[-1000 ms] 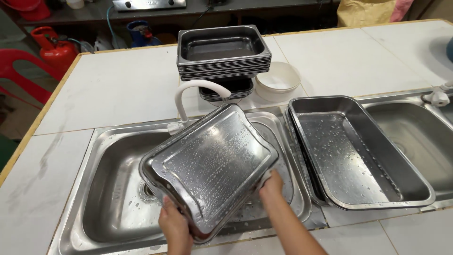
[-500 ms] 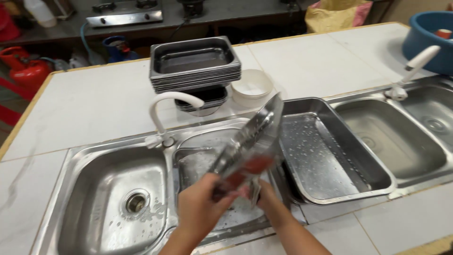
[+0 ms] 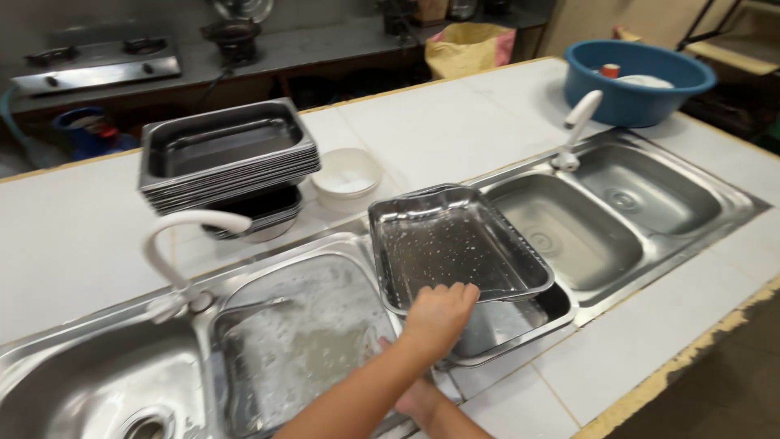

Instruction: The person washes multiple stainless steel trays in a double-basin sink using a sponge and running water. Each tray is scrubbed, rinsed, and placed into a stack on the countertop. The process is repeated for several trays.

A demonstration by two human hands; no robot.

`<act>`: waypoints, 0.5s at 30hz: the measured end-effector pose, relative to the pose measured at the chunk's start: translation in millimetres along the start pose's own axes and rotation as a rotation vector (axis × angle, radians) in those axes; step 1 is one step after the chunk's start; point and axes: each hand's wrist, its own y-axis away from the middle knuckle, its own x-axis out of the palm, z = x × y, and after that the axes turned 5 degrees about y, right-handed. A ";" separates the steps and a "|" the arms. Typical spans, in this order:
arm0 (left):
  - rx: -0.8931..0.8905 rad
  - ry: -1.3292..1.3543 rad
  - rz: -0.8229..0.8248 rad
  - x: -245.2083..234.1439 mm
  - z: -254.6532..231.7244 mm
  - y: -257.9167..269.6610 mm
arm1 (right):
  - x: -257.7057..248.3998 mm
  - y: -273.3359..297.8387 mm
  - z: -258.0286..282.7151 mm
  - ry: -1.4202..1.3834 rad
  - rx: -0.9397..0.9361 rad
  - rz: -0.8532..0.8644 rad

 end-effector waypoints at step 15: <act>-0.103 -0.142 0.090 115.5 -25.8 -45.4 | -37.7 20.7 14.6 -0.064 0.186 0.127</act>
